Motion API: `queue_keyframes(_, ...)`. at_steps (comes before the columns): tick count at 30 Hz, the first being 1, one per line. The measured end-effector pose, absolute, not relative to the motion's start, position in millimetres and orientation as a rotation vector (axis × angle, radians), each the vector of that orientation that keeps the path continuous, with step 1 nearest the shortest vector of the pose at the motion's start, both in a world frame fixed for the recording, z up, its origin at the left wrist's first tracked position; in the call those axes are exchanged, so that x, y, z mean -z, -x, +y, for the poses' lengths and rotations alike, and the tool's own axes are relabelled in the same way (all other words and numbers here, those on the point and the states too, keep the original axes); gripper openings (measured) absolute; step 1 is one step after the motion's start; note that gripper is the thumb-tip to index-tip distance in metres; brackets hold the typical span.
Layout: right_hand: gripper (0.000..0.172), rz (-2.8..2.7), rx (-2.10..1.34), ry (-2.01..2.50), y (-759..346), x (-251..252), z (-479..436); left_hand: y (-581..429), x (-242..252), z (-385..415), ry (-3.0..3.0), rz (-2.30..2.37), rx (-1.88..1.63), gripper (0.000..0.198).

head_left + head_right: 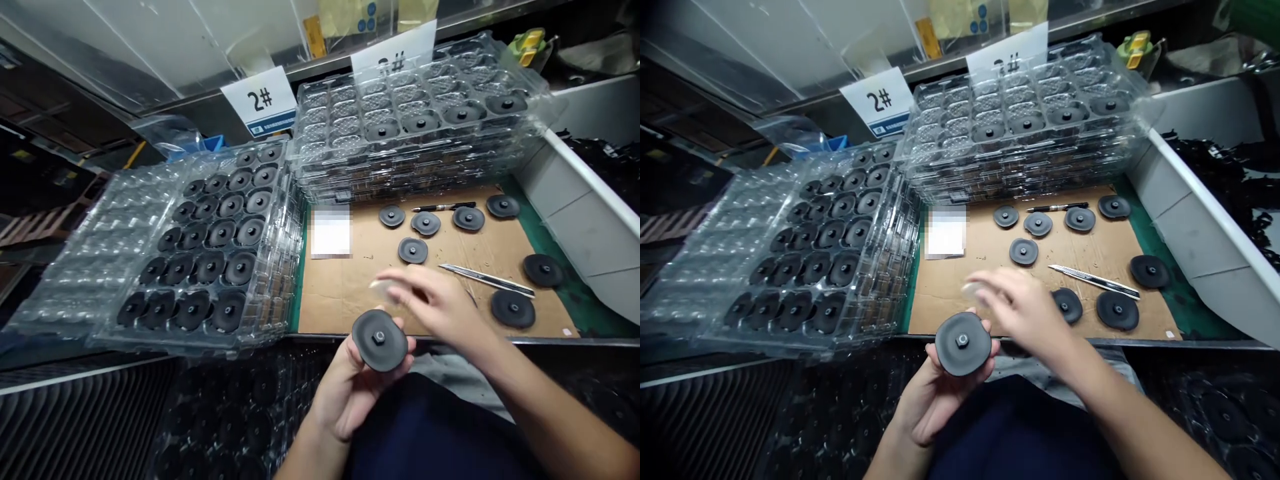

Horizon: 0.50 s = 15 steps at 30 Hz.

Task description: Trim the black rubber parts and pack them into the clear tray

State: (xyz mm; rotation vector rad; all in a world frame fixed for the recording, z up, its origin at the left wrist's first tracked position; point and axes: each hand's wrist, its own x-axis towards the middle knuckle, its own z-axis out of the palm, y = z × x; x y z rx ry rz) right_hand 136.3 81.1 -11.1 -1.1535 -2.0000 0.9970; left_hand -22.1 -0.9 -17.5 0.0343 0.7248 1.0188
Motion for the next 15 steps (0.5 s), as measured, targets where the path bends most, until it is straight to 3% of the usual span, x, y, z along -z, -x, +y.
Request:
queue_keyframes(2,0.024,-1.898,-1.06,1.386,-134.2,47.2,83.6,31.6,19.9,-0.5,0.044,0.661,-1.045,0.047)
queue_keyframes(6,0.022,-1.964,-1.151,1.372,-126.5,97.3,65.2,47.1,22.3,1.3,0.136,0.648,-1.103,0.047)
queue_keyframes(11,0.026,-1.93,-0.978,1.325,-114.8,58.6,64.2,48.3,25.6,3.0,0.072,0.69,-1.179,0.052)
queue_keyframes(15,0.026,-2.016,-0.648,0.925,-92.6,23.7,61.0,46.3,36.3,10.4,-0.086,0.749,-1.227,0.065)
